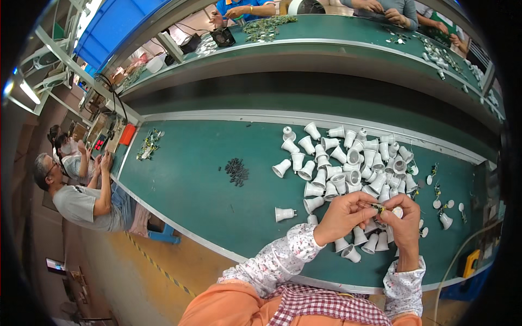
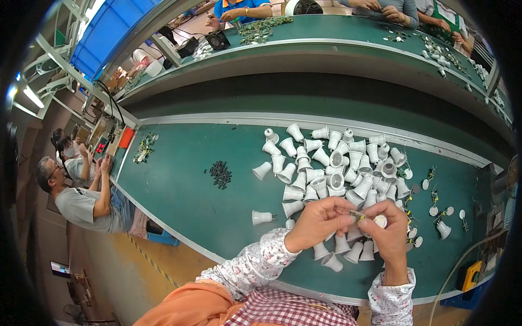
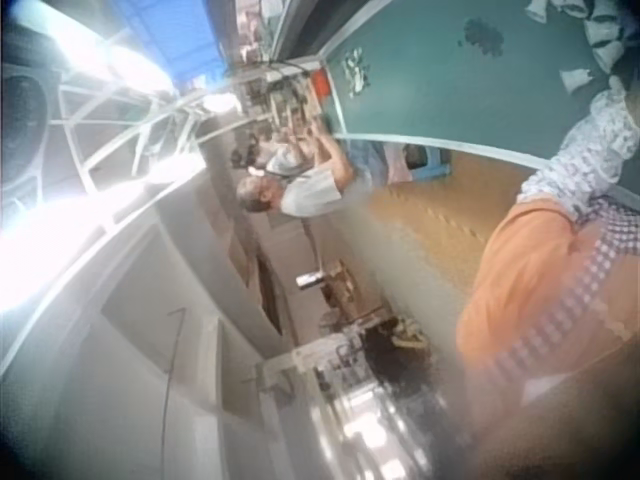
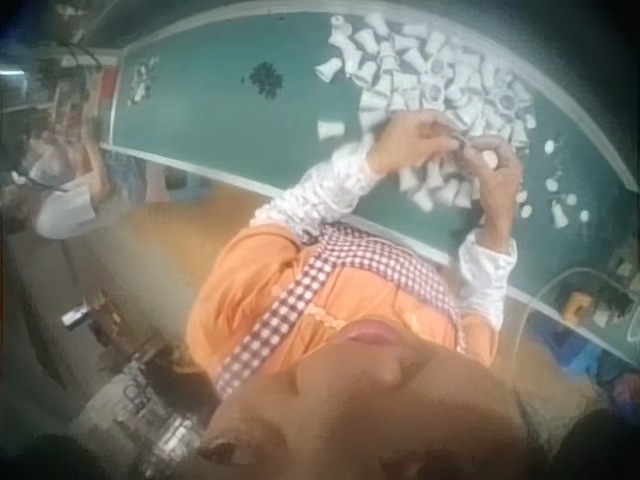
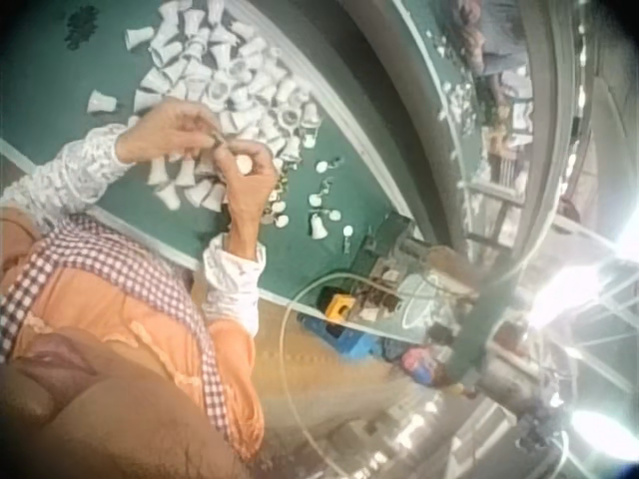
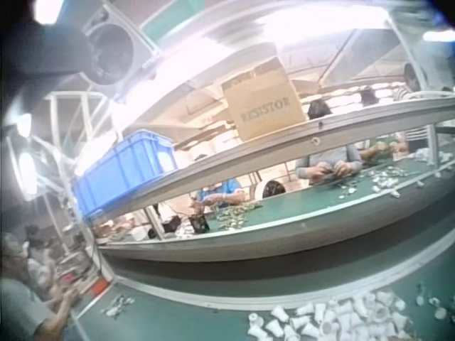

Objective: The person assembles light bulbs by picking up electronic components, inserting LED driver boards and LED plates into plastic lamp housings, and pressing them into place by hand.

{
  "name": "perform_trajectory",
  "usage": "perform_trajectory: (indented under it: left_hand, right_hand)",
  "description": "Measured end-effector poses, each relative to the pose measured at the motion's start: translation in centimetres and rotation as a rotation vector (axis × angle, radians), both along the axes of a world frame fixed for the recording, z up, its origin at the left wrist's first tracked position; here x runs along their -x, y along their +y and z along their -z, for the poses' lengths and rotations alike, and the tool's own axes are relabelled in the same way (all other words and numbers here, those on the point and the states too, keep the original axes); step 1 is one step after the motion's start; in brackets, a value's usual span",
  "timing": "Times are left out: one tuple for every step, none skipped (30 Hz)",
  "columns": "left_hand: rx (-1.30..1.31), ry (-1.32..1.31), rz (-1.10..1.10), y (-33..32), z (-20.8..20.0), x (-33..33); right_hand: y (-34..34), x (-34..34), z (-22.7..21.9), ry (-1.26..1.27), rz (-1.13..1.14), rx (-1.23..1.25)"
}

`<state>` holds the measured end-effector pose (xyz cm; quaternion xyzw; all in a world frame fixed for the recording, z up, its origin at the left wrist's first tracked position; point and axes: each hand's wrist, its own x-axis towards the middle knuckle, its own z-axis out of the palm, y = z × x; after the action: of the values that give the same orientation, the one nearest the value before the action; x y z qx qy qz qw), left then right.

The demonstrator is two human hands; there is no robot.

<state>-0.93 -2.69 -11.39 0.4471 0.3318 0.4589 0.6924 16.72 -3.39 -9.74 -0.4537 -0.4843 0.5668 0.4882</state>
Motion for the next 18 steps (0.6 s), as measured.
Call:
perform_trajectory:
  left_hand:
    - [0.015,-0.013,0.017,0.2,-0.2,0.3]
    - [0.032,-0.026,0.037,0.4,-0.2,0.5]
    - [0.035,-0.023,0.035,0.4,-0.2,0.5]
    - [0.040,-0.013,0.042,0.7,-0.1,0.4]
    - [0.046,-0.003,0.050,1.0,0.0,0.3]
    - [0.047,0.000,0.049,1.0,0.1,0.3]
    - [0.038,0.012,0.015,1.0,0.3,0.1]
    - [0.029,0.024,-0.019,0.9,0.3,0.1]
    - [0.030,0.025,-0.018,1.1,0.4,0.1]
    - [0.006,0.048,-0.024,1.2,0.4,0.1]
    - [-0.016,0.069,-0.026,1.3,0.5,0.0]
    - [-0.015,0.069,-0.022,1.3,0.6,-0.1]
    - [-0.016,0.023,-0.066,1.1,0.8,-0.2]
    - [-0.018,-0.022,-0.110,0.9,0.9,-0.2]
    - [-0.020,-0.020,-0.112,0.7,1.0,-0.3]
    - [0.024,-0.085,-0.124,0.5,1.1,-0.3]
    - [0.068,-0.149,-0.138,0.4,1.0,-0.3]
    - [0.066,-0.148,-0.140,0.2,0.9,-0.1]
  right_hand:
    - [0.2,-0.2,0.2,-0.056,-0.040,-0.045]
    - [0.3,-0.1,0.1,-0.052,-0.044,-0.043]
    - [0.2,0.0,-0.2,-0.078,-0.018,-0.036]
    - [0.4,0.3,-0.5,-0.105,0.010,-0.031]
    - [0.4,0.8,-0.8,-0.053,0.045,0.010]
    - [0.6,0.9,-0.7,-0.050,0.045,0.012]
    - [0.6,0.7,-0.5,-0.145,0.017,-0.028]
    - [0.7,0.6,-0.3,-0.240,-0.011,-0.068]
    - [0.8,0.6,-0.4,-0.239,-0.011,-0.067]
    - [0.8,0.8,-0.6,-0.262,0.012,-0.087]
    - [0.7,0.9,-0.7,-0.286,0.039,-0.106]
    - [0.5,1.2,-0.8,-0.286,0.043,-0.104]
    - [0.3,1.5,-0.9,-0.281,0.070,-0.114]
    - [0.2,1.9,-1.0,-0.275,0.095,-0.125]
    - [0.0,2.2,-1.1,-0.273,0.093,-0.126]
    - [-0.1,2.4,-1.2,-0.288,0.114,-0.150]
    - [-0.3,2.6,-1.3,-0.302,0.133,-0.175]
    - [-0.4,2.5,-1.2,-0.300,0.132,-0.177]
